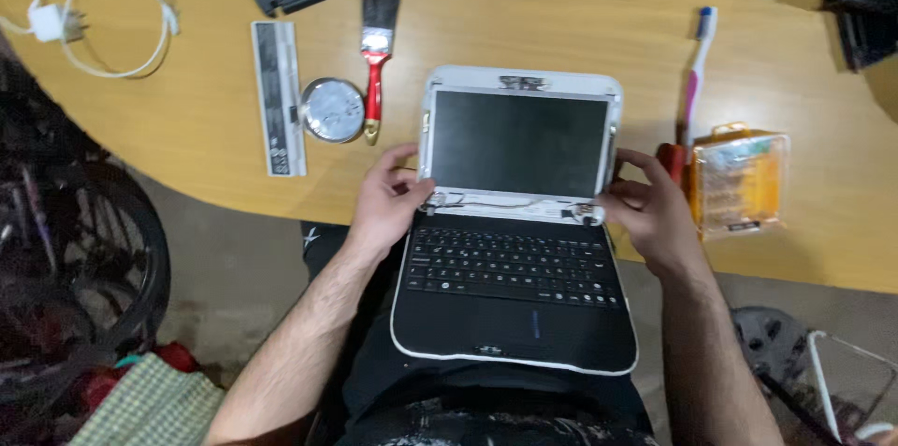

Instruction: The person removes the old laptop screen by unscrewing it, disconnects the ribbon cable, and sets it aside. They then connect the ribbon cable to a new screen, position it into the laptop frame, and secure it by tightening screws.

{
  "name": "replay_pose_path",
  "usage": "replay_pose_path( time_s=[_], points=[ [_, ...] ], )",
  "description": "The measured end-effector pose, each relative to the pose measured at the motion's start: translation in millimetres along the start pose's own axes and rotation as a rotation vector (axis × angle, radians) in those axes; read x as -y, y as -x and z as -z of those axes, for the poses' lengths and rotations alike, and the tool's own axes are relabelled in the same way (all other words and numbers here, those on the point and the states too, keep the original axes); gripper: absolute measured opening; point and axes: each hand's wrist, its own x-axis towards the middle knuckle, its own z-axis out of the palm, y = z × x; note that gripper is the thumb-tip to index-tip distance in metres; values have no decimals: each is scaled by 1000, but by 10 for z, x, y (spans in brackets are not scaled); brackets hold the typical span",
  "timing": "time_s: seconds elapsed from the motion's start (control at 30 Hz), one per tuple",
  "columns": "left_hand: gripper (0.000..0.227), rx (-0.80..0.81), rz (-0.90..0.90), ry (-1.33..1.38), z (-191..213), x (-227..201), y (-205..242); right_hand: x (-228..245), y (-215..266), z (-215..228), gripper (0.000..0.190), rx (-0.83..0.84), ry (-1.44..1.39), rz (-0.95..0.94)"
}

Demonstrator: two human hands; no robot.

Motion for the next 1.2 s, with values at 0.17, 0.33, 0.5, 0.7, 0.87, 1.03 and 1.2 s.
replay_pose_path(
  time_s=[0.17, 0.33, 0.5, 0.7, 0.87, 1.03, 1.2],
  points=[
    [82, 58, 30, -203, 7, -401, 143, 212, 58, -27, 105, 19, -48, -8],
    [84, 116, -14, -765, -95, -1049, 299, 872, 45, -26, 116, 74, 369, -92],
    [100, 239, -504, -1369, -161, -1217, 89, 1361, -25, -22, 118, 301, 846, -148],
    [109, 257, -485, -1499, -135, -1129, -29, 1633, -11, -170, 116, 314, 1166, -190],
    [110, 267, -515, -1501, -248, -1220, -45, 1543, -146, -204, 120, 277, 1129, -145],
    [120, 462, -565, -1249, -537, -1363, -43, 1804, -151, -277, 106, 312, 1150, -87],
    [109, 491, -626, -1249, -817, -1248, -147, 1323, -317, -510, 131, 197, 1394, 316]
  ],
)
